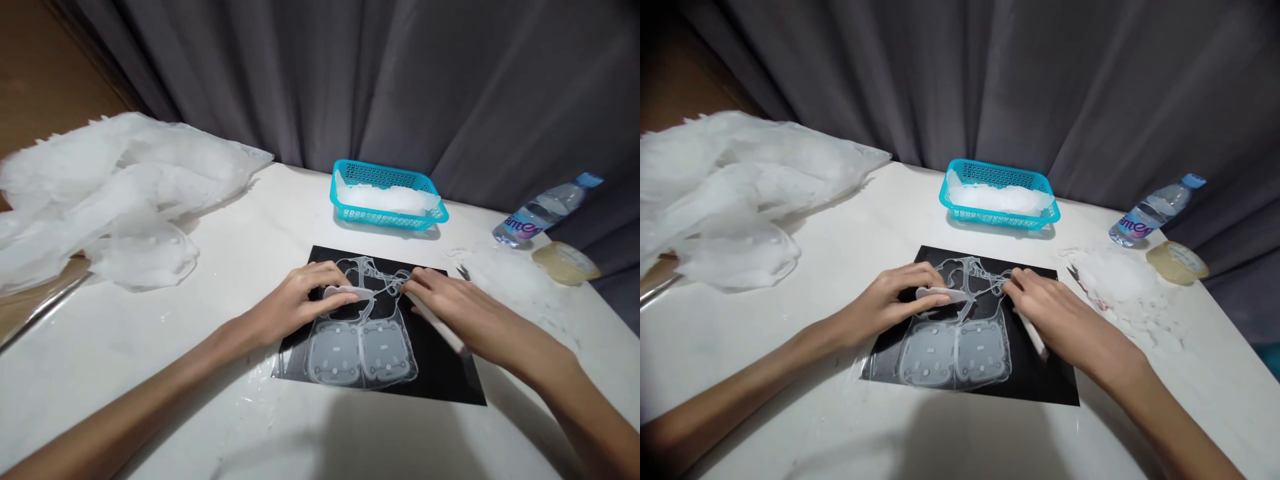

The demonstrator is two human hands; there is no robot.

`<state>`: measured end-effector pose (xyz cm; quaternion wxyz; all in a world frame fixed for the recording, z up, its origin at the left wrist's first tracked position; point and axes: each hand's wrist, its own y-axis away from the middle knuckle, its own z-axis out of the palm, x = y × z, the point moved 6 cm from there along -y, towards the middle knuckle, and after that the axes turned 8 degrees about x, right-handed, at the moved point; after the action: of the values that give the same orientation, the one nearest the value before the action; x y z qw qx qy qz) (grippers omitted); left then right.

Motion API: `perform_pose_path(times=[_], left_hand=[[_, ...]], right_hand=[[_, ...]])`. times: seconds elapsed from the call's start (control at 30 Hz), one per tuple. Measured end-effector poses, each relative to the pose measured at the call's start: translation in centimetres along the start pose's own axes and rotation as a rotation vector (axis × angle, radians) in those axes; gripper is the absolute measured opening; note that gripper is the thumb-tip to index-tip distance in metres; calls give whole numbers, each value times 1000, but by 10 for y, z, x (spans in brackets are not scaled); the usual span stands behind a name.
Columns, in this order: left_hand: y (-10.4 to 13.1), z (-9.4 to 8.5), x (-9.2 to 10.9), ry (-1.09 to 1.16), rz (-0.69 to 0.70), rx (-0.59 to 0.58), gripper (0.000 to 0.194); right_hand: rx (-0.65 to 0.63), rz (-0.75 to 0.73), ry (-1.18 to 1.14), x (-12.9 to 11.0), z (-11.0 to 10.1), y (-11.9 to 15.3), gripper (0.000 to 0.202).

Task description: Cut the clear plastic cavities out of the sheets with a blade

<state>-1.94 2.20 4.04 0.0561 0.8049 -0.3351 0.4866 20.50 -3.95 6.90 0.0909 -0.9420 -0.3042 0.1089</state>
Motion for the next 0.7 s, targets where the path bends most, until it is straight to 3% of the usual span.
perform_pose_path(times=[0.1, 0.23, 0.4, 0.5, 0.7], left_hand=[[1, 1, -1, 61, -105, 10, 30], [2, 3, 0, 137, -185, -2, 28], [5, 8, -2, 304, -283, 32, 30], [4, 9, -4, 353, -293, 41, 32], [3, 8, -12, 241, -275, 70, 30]], right_hand=[[27, 4, 64, -6, 3, -1, 38], [174, 65, -136, -25, 3, -21, 24], [266, 149, -368, -36, 29, -32, 12], [252, 171, -458, -34, 37, -32, 3], [184, 157, -553, -34, 36, -35, 14]])
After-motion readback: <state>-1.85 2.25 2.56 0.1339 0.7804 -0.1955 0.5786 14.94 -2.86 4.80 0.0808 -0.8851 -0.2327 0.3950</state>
